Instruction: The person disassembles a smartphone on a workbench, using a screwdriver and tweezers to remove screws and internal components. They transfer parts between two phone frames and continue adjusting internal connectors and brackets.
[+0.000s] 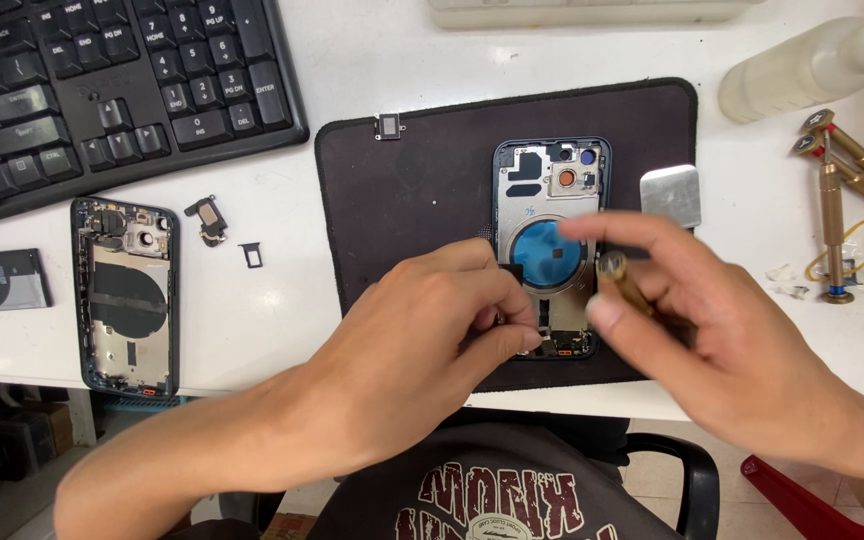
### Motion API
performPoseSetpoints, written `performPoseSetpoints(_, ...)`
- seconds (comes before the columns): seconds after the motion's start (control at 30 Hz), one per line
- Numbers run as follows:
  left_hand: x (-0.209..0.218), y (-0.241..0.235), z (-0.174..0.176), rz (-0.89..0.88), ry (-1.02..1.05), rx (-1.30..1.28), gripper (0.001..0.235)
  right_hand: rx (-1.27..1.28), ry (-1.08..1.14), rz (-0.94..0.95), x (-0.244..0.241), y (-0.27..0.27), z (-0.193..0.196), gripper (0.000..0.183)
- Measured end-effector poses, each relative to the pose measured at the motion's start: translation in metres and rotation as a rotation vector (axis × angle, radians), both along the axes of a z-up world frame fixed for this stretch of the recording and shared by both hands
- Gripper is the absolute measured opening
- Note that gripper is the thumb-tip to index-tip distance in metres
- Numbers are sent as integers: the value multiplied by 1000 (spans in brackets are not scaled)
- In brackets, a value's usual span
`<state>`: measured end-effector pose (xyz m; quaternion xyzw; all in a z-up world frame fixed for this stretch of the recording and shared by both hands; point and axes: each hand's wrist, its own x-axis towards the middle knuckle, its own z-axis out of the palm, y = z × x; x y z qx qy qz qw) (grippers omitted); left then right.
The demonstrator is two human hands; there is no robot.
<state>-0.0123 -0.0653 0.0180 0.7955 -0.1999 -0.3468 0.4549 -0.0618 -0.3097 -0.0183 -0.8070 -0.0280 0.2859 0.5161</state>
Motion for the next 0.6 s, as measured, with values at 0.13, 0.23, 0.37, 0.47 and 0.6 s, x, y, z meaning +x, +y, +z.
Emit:
performPoseSetpoints(0.13, -9, 5, 2, 78, 140, 3, 15, -76, 1, 67, -7, -2, 5, 36)
performPoseSetpoints(0.23, -14, 8, -1, 142, 187, -25, 15, -66, -68, 51, -13, 2, 5, 31)
performPoseSetpoints(0.37, -21, 9, -3, 204, 235, -52, 15, -13, -116, 45, -21, 7, 3, 18)
performPoseSetpoints(0.47, -26, 10, -4, 235, 250, -78, 16, -47, 27, 4, -21, 7, 3, 15)
performPoseSetpoints(0.6, -30, 13, -9, 241, 292, -144, 19, 31, 167, -14, -15, 5, 6, 15)
